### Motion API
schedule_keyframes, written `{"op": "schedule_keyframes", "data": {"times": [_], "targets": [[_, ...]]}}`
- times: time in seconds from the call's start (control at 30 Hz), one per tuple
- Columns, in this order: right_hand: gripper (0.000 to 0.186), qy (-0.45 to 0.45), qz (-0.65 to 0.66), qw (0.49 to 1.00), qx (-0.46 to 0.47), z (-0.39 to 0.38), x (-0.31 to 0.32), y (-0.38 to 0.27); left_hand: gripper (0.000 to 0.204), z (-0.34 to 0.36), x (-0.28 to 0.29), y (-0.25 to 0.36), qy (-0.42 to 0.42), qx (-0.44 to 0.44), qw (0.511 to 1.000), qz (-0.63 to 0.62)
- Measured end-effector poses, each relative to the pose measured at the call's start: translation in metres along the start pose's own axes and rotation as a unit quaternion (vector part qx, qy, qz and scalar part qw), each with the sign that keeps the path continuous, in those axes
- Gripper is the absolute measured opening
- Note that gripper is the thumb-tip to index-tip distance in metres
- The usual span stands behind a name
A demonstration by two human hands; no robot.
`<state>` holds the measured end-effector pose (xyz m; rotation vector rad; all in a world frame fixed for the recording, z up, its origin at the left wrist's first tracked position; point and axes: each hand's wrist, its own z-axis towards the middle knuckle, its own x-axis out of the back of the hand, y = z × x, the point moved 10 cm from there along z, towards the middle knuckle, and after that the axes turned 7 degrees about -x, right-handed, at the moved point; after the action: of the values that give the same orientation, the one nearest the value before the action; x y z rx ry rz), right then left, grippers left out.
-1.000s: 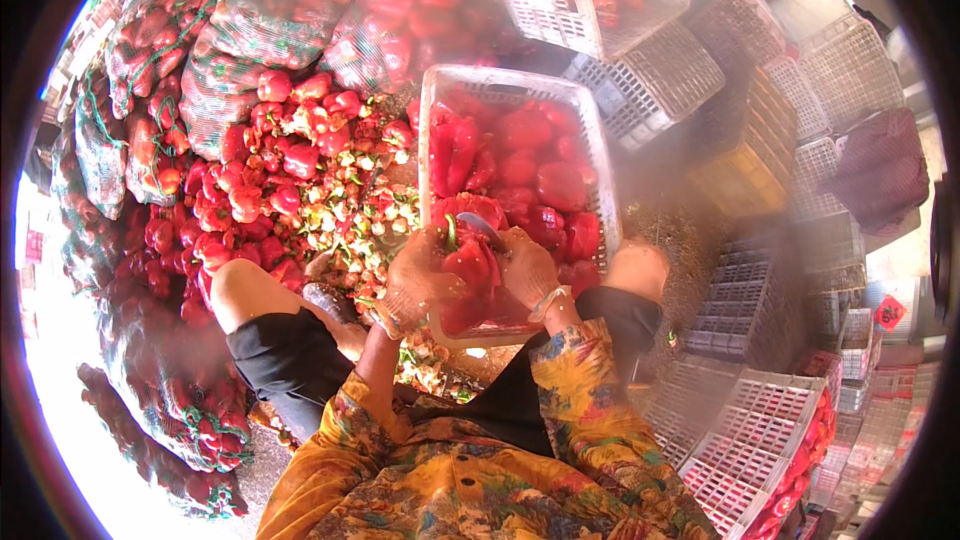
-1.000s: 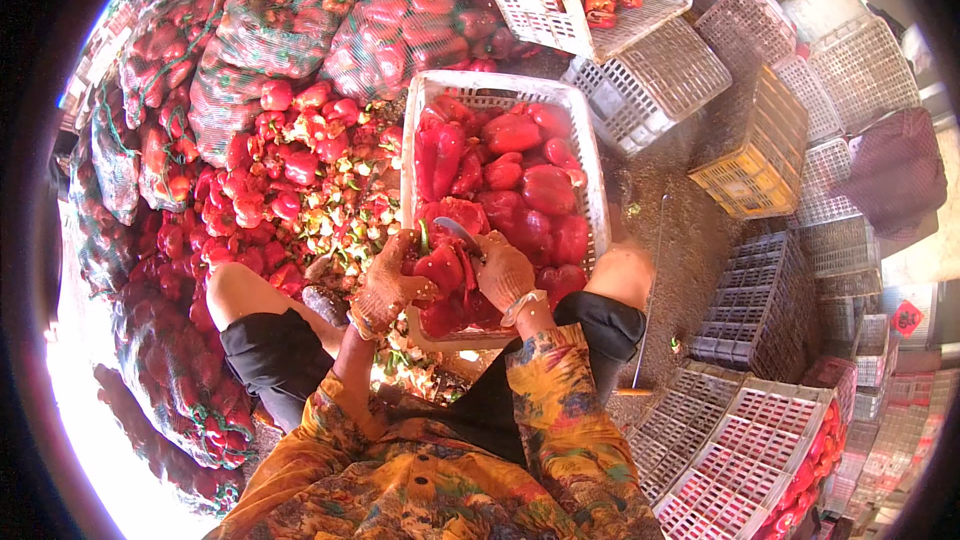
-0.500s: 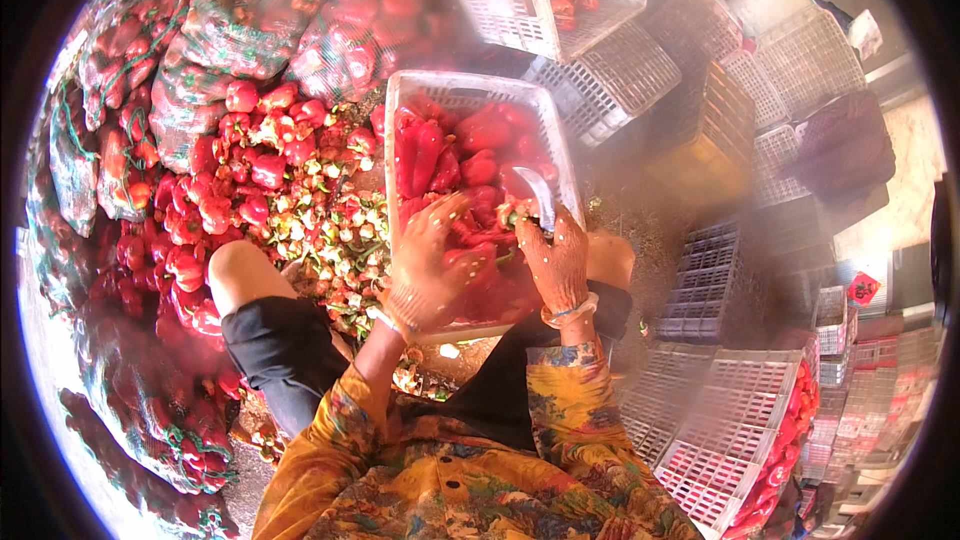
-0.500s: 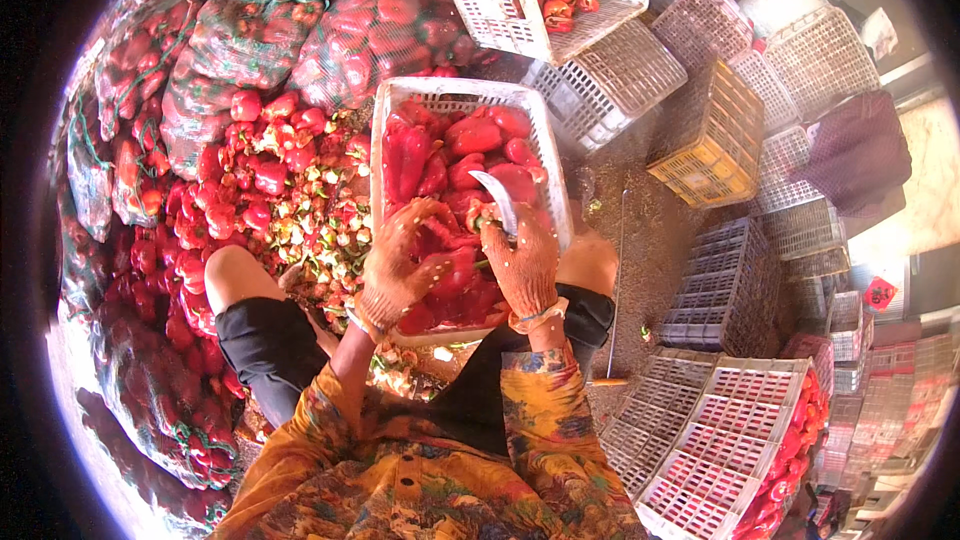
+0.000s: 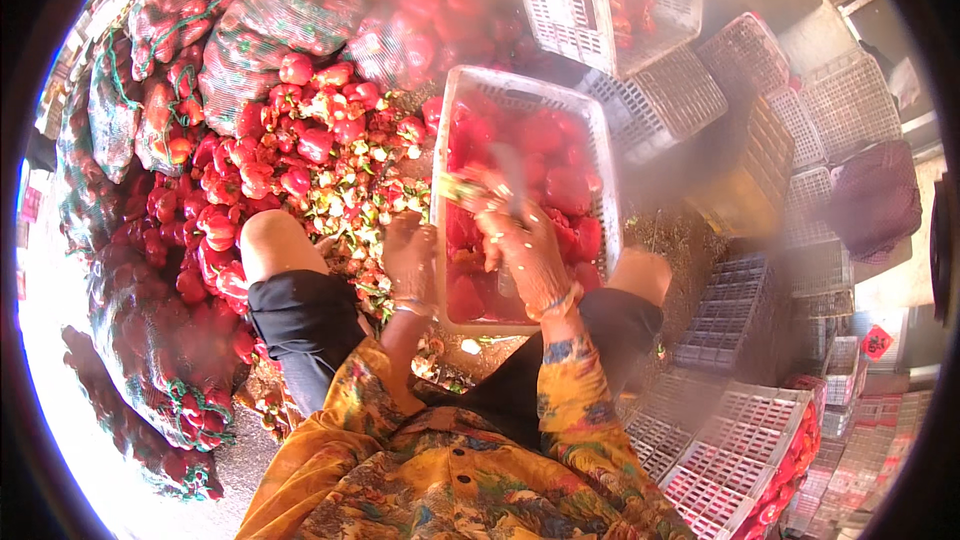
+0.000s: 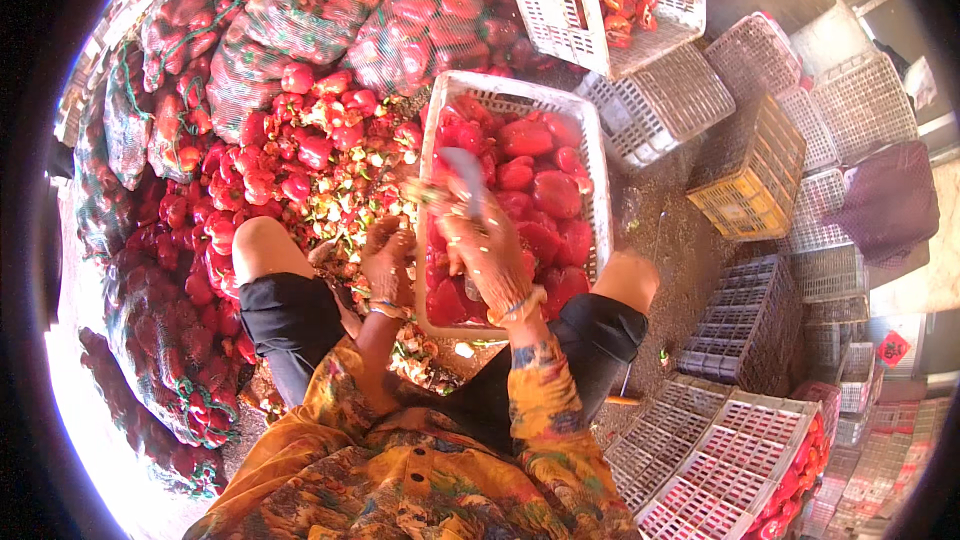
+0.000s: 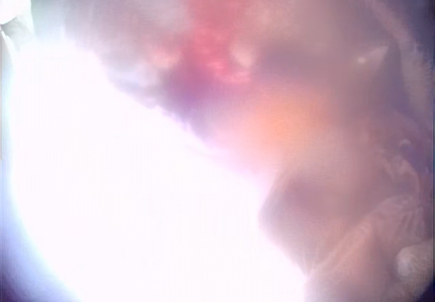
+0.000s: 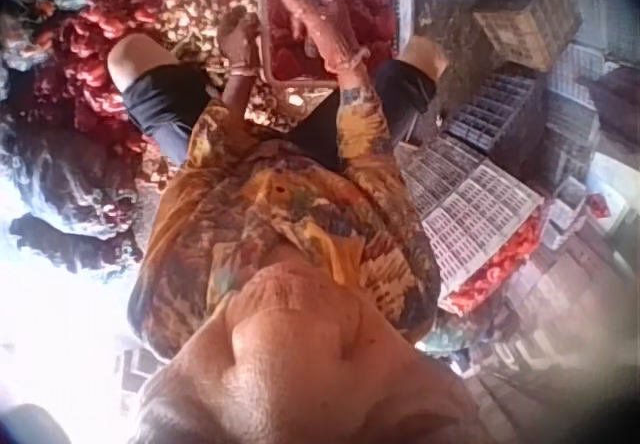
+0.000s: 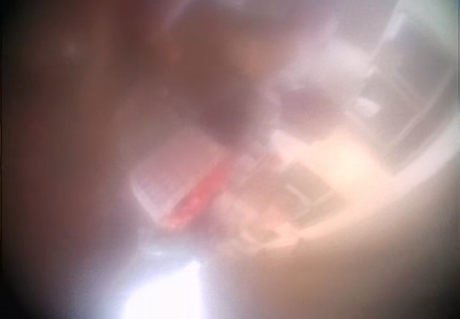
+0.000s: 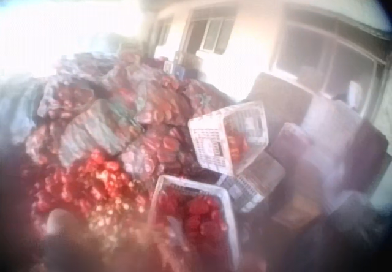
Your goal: The person cores red bell peppers using a knife by hand and places the finished peppers into a plastic crate.
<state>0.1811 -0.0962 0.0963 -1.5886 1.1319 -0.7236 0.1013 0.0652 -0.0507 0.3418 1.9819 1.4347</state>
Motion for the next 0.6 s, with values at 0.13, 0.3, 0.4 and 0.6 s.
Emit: {"op": "schedule_keyframes", "data": {"times": [0.13,0.3,0.4,0.6], "targets": [[0.034,0.136,-0.160,0.977,0.025,0.021,0.067,-0.015,0.024,-0.015,0.000,-0.001,0.025,0.046,0.999,0.002],[0.039,0.291,-0.307,0.906,-0.025,-0.002,0.135,0.039,0.026,-0.013,-0.010,-0.027,-0.095,-0.031,0.995,-0.015],[0.044,0.336,-0.432,0.834,-0.065,-0.031,0.161,0.076,0.035,-0.051,-0.072,-0.007,-0.294,-0.002,0.917,0.270],[0.058,0.259,-0.308,0.910,-0.097,-0.019,0.148,0.126,0.070,-0.065,-0.088,-0.085,-0.368,0.045,0.893,0.256]]}}
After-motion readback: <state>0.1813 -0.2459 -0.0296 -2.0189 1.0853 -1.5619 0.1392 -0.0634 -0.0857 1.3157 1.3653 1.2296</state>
